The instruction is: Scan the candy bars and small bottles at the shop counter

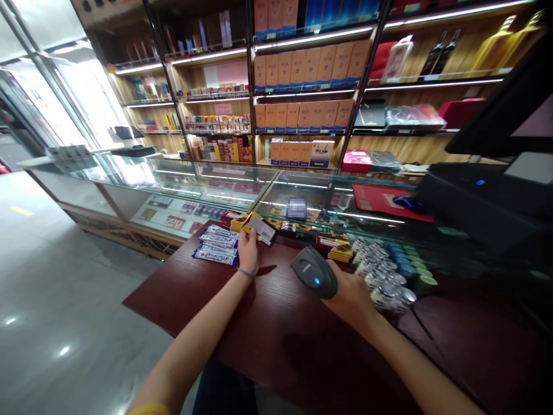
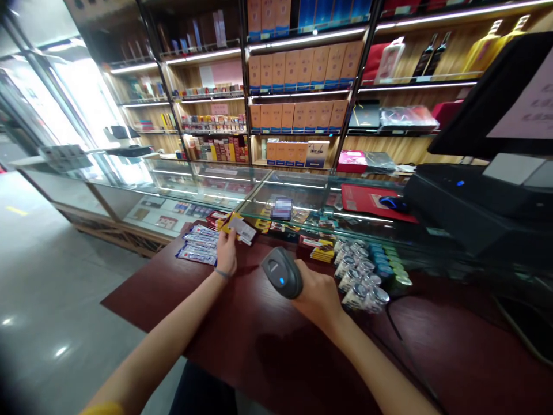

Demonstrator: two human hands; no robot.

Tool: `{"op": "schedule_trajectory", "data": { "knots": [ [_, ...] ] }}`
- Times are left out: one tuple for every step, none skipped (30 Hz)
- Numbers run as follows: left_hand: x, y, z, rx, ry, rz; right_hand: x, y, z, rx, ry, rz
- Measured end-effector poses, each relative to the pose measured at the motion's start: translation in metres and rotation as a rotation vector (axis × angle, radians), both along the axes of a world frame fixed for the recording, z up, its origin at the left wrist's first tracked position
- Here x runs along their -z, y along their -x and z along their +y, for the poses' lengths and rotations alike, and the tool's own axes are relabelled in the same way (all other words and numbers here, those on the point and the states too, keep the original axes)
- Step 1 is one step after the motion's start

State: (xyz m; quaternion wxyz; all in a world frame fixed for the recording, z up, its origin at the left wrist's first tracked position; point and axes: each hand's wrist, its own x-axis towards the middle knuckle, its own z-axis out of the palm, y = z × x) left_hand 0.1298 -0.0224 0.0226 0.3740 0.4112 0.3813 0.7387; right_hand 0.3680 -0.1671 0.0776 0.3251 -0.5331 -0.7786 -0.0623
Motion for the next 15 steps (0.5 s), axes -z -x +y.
{"op": "schedule_trajectory", "data": {
  "knots": [
    [0.006,-0.011,-0.003,0.099,0.092,-0.154,0.002,0.0,0.0,0.016,0.042,0.029],
    [0.012,-0.018,-0.006,0.181,0.172,-0.289,0.004,0.0,0.0,0.03,0.085,0.066],
    [0.017,-0.023,-0.008,0.248,0.242,-0.396,0.005,0.0,0.001,0.04,0.128,0.113],
    [0.022,-0.024,-0.009,0.293,0.292,-0.478,0.007,0.001,0.002,0.047,0.172,0.169],
    [0.026,-0.024,-0.009,0.321,0.322,-0.538,0.009,0.002,0.004,0.044,0.219,0.231],
    [0.03,-0.022,-0.008,0.336,0.338,-0.581,0.011,0.003,0.006,0.035,0.269,0.295],
    [0.032,-0.019,-0.007,0.346,0.346,-0.612,0.013,0.004,0.007,0.023,0.321,0.353],
    [0.034,-0.017,-0.006,0.351,0.349,-0.635,0.015,0.004,0.009,0.01,0.376,0.401],
    [0.035,-0.014,-0.005,0.354,0.35,-0.654,0.018,0.005,0.011,-0.004,0.432,0.437],
    [0.036,-0.013,-0.004,0.355,0.35,-0.669,0.02,0.006,0.012,-0.019,0.48,0.464],
    [0.036,-0.012,-0.003,0.356,0.35,-0.679,0.022,0.006,0.014,-0.033,0.516,0.48],
    [0.037,-0.012,-0.002,0.356,0.349,-0.685,0.024,0.007,0.015,-0.046,0.539,0.487],
    [0.037,-0.012,-0.001,0.357,0.348,-0.688,0.026,0.007,0.016,-0.061,0.549,0.483],
    [0.037,-0.013,-0.001,0.358,0.348,-0.69,0.027,0.007,0.017,-0.07,0.543,0.47],
    [0.038,-0.014,-0.001,0.358,0.348,-0.692,0.029,0.006,0.018,-0.072,0.527,0.449]
  ]
}}
